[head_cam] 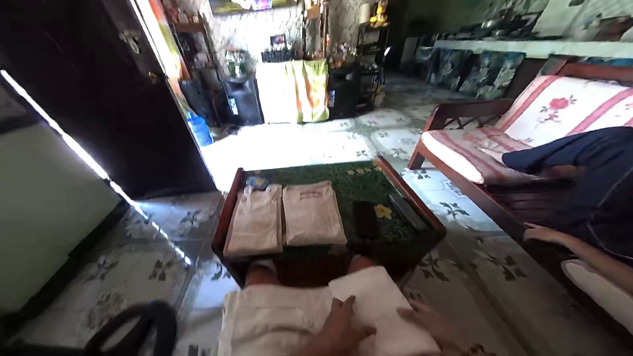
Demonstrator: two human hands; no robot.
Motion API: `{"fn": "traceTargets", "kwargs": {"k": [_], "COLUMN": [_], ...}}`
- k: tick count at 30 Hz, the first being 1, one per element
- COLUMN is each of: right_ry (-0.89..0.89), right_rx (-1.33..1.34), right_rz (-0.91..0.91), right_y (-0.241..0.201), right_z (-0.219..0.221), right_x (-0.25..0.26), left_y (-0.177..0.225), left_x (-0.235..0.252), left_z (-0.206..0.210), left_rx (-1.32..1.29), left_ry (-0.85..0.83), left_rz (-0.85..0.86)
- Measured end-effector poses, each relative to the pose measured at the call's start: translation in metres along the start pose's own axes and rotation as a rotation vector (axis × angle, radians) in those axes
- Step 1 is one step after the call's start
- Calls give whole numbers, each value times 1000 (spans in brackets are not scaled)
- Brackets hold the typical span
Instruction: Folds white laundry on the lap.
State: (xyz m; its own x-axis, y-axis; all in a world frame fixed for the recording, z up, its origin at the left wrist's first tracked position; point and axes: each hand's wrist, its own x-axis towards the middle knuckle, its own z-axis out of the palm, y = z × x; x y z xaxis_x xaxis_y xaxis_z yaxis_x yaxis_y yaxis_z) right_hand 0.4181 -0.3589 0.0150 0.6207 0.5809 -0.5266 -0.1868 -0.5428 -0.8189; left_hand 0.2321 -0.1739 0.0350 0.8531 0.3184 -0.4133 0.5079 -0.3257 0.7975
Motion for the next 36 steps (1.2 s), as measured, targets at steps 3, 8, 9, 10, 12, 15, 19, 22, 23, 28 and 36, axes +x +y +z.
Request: {"fn": "traceTargets", "kwargs": {"k": [3,8,9,10,12,15,19,22,23,28,36], "right_ry": [2,-406,-536,-662,-973,-1378,-775,-293,-284,-505,-324], "right_rx": [260,196,179,165,258,494,216,48,59,328,571], "right_rz": [-57,-272,-301,-324,-350,-246,-438,-15,182,293,287], "right_y": [-32,-121,-133,-142,-151,-153,-115,-75,-68,-62,-51], "right_z": [20,96,117,139,181,227,225,214,211,203,182], "right_x": [-39,-70,-70,-70,-64,-56,-40,-17,-15,-10,8], "left_y": [12,33,24,9,-32,-89,-173,-217,-220,-169,-133], "left_x": [-8,-61,-73,-85,-111,-146,-155,-149,-148,-154,-137], "left_z": [-5,-66,-81,-92,-109,-124,-123,-111,-110,-116,-140], "left_rx": [-164,-864,-972,-1063,-1240,-1394,-1270,-1260,-1288,-1394,-987], "left_ry": [-99,-77,-60,-31,124,572,944,1057,1068,841,296], "left_rz": [-84,-117,-82,-24,54,114,-64,-158,-151,-112,-326]}}
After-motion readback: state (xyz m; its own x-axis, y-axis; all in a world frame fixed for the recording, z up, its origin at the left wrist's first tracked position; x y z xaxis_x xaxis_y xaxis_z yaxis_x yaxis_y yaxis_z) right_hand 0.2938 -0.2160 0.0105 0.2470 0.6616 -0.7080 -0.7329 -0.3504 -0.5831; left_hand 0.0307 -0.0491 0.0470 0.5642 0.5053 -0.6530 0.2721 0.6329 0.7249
